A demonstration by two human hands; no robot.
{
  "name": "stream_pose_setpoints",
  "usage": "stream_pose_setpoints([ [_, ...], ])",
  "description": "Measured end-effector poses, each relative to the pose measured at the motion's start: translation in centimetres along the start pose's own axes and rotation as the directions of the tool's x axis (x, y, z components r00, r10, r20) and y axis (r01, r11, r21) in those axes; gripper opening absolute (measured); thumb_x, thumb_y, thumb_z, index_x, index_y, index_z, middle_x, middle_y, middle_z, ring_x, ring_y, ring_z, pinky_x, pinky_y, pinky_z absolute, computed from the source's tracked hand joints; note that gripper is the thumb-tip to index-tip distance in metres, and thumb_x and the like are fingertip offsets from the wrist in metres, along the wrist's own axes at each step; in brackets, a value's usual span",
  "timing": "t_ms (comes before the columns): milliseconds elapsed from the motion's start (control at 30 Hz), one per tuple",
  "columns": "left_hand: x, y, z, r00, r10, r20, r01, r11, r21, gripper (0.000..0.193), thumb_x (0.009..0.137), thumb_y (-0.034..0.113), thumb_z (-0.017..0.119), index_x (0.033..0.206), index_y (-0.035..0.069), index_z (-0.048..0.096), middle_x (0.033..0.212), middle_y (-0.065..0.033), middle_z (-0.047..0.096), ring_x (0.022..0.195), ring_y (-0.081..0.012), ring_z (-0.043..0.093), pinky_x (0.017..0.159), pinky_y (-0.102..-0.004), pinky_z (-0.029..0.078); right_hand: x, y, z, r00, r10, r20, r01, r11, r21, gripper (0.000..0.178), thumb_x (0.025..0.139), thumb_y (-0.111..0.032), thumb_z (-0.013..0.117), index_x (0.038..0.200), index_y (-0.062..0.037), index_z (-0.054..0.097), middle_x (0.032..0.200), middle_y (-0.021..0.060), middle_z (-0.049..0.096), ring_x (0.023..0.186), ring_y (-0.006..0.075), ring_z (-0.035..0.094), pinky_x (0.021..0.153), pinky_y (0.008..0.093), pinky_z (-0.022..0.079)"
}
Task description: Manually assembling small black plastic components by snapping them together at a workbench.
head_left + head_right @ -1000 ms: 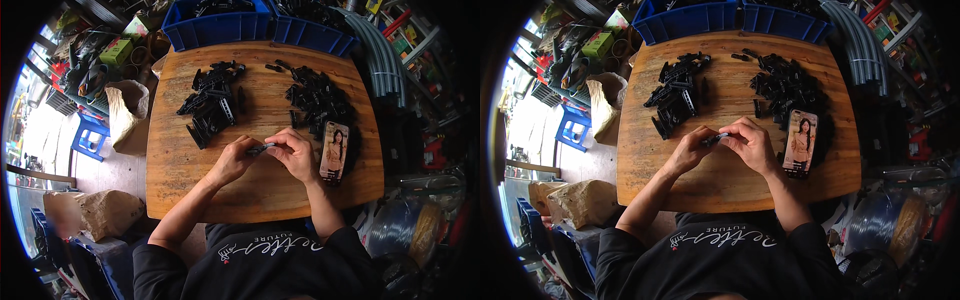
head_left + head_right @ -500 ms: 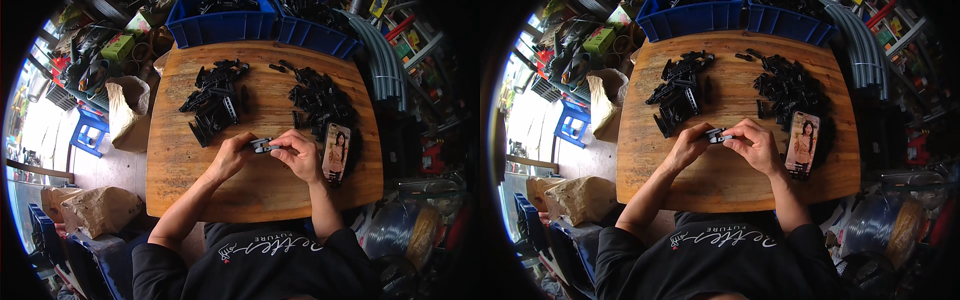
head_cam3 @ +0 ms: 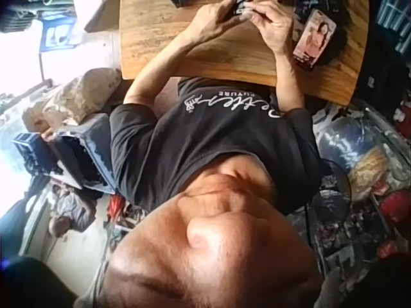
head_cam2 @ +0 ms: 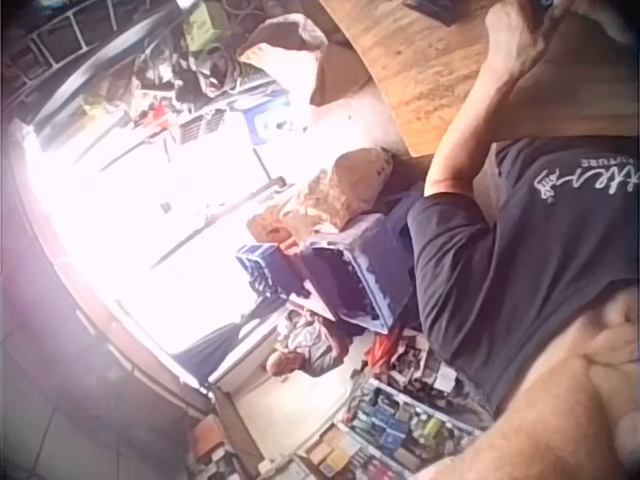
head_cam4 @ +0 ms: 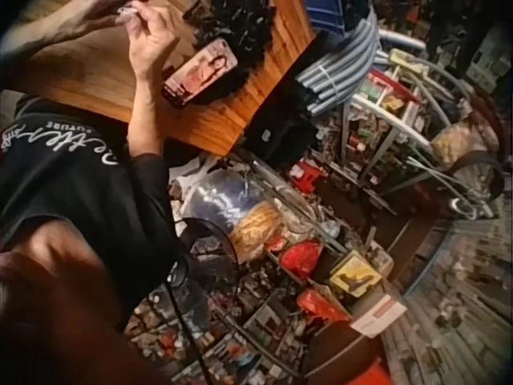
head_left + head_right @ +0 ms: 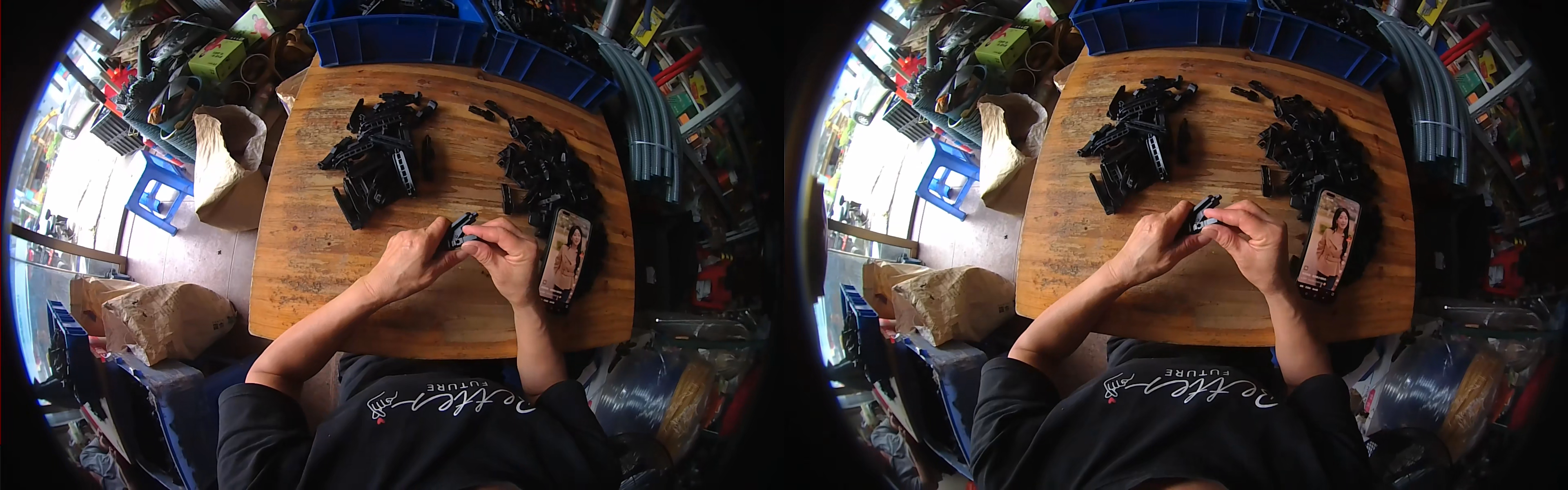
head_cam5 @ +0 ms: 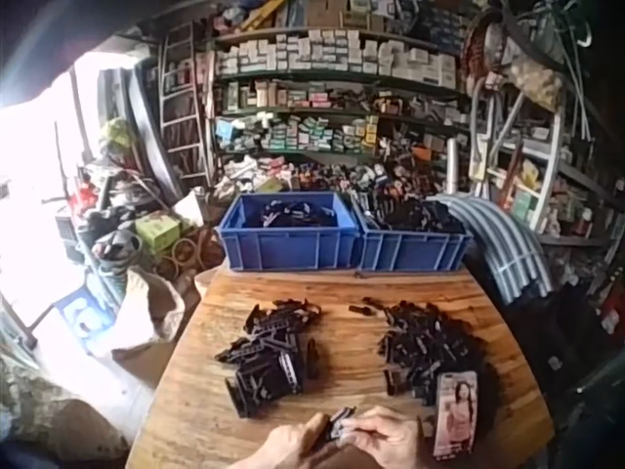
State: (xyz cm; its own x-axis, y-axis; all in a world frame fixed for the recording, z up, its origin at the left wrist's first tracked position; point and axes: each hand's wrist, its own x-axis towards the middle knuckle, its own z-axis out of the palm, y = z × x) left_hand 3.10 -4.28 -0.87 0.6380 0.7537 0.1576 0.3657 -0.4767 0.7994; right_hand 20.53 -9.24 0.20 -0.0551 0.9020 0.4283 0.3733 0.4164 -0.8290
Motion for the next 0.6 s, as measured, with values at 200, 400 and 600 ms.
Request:
stream_pose_setpoints([
  [200, 0.1, -0.8, 0.3, 1.0, 0.018, 0.01, -0.019, 0.997, 0.076, 0.039, 0.086, 0.035, 0.059, 0.086, -0.001, 0.045, 0.061, -0.0207, 0.053, 0.061, -0.0403, 0.054, 0.052, -0.0438, 0.039, -0.2, 0.3, 0.5, 0.997, 0.058, -0.052, -0.058, 0.998, 0.004, 0.025, 0.078, -0.009, 0.07, 0.099, 0.0004, 0.063, 0.082, 0.0045, 0.06, 0.075, 0.0111, 0.059, 0.065, 0.0222, 0.048],
  [400, -0.5, -0.4, 0.0, 0.996, 0.01, 0.091, 0.002, 0.991, -0.134, 0.034, 0.088, 0.031, 0.058, 0.084, 0.0, 0.044, 0.061, -0.0208, 0.05, 0.06, -0.0398, 0.052, 0.053, -0.0426, 0.037, 0.0, 0.8, 0.1, 0.93, 0.344, 0.127, -0.361, 0.8, 0.479, 0.046, 0.08, -0.021, 0.07, 0.114, 0.001, 0.049, 0.09, 0.0003, 0.057, 0.08, 0.0059, 0.053, 0.071, 0.0184, 0.044],
  [600, -0.9, -0.2, 0.3, 0.997, 0.064, 0.031, -0.058, 0.985, -0.164, 0.032, 0.088, 0.03, 0.057, 0.084, 0.001, 0.045, 0.059, -0.0196, 0.047, 0.055, -0.0379, 0.048, 0.051, -0.0402, 0.036, -0.5, 0.7, 0.3, 0.93, 0.336, 0.149, -0.367, 0.814, 0.449, 0.041, 0.081, -0.025, 0.07, 0.108, -0.0002, 0.051, 0.087, -0.0002, 0.057, 0.076, 0.0043, 0.052, 0.067, 0.018, 0.043],
])
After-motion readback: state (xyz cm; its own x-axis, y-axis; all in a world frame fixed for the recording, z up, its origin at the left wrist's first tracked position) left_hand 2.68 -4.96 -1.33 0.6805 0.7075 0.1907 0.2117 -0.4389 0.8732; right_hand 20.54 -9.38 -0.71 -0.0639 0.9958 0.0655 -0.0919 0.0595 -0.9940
